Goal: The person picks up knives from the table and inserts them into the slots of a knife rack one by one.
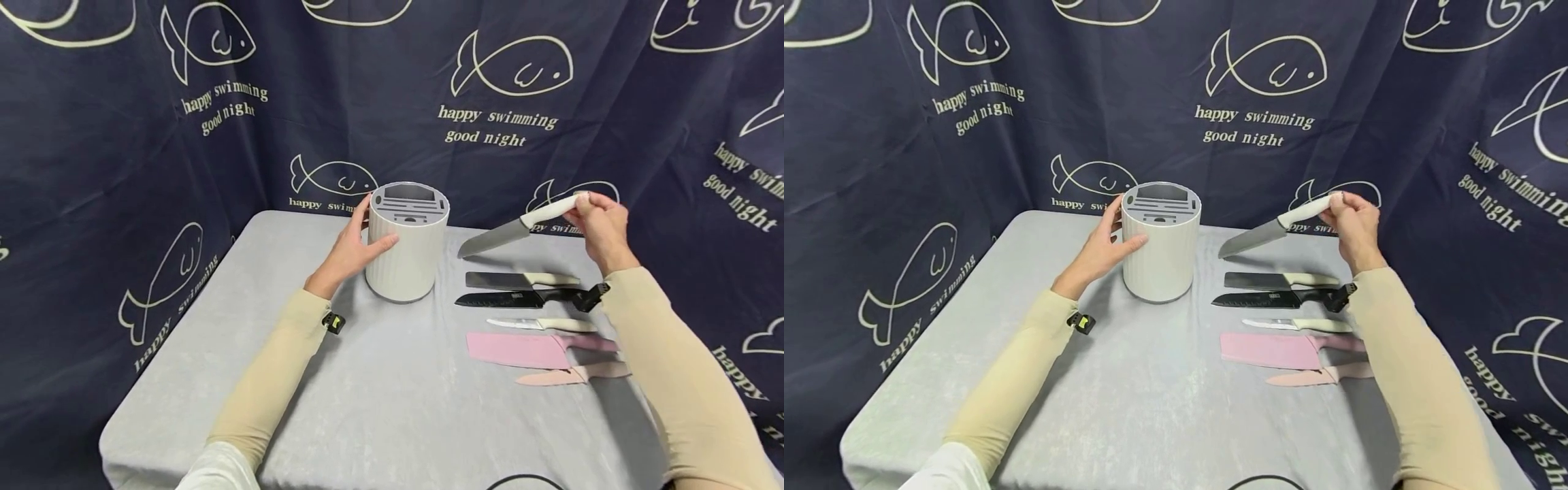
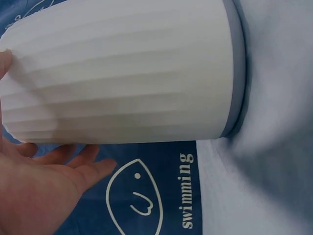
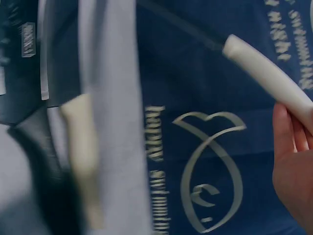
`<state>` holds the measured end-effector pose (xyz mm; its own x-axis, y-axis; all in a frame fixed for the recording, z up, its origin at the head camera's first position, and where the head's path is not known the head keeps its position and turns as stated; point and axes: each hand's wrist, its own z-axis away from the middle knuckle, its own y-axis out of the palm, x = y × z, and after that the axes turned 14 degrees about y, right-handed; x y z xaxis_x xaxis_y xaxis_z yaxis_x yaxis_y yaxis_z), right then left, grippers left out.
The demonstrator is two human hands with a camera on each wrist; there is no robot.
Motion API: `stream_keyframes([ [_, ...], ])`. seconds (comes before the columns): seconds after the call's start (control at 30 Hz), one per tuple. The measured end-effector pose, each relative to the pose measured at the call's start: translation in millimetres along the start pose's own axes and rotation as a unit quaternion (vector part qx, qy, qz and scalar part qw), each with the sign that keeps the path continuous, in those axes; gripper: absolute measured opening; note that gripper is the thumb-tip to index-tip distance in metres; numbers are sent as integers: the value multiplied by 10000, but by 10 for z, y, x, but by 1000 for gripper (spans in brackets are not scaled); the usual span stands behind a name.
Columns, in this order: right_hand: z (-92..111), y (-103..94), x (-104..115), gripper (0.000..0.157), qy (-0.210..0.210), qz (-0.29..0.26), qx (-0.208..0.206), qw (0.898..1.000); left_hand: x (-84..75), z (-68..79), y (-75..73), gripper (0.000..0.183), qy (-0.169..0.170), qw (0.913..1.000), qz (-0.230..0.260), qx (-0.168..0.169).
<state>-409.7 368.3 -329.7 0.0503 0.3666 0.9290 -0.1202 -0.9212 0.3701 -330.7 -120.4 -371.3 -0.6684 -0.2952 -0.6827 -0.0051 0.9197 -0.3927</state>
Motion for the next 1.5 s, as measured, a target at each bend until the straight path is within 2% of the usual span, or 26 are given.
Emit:
stream_keyframes([
  [0.1, 87, 152, 235, 15, -278, -93, -61, 9996, 23, 0, -10, 101, -93, 9999, -23, -45],
  [0.23, 213, 329, 626, 17, -525, -734, 52, 9959, 36, -30, -42, 101, -137, 9998, -88, -118],
  [0.47, 456, 606, 1206, 16, -843, -2156, 376, 9721, 54, -39, -38, 101, -139, 9999, 6, -76],
  [0.63, 580, 859, 1417, 17, -921, -2554, 439, 9614, 71, -48, 27, 101, -57, 9999, 84, -64],
  [0.9, 631, 1451, 1387, 20, -950, -2453, 1027, 9593, 48, 38, 34, 101, -256, 9995, 143, -86],
  [1.1, 656, 1814, 1285, 19, -1133, -2142, 1455, 9592, 60, 37, 14, 101, -177, 9997, 105, -141],
  [1.27, 678, 1962, 1192, 21, -1204, -1851, 1651, 9612, 85, 23, 29, 101, -135, 9998, 109, -117],
  [1.5, 708, 2042, 1101, 25, -1413, -1607, 1954, 9571, 96, 13, 55, 102, -112, 9998, 112, -90],
])
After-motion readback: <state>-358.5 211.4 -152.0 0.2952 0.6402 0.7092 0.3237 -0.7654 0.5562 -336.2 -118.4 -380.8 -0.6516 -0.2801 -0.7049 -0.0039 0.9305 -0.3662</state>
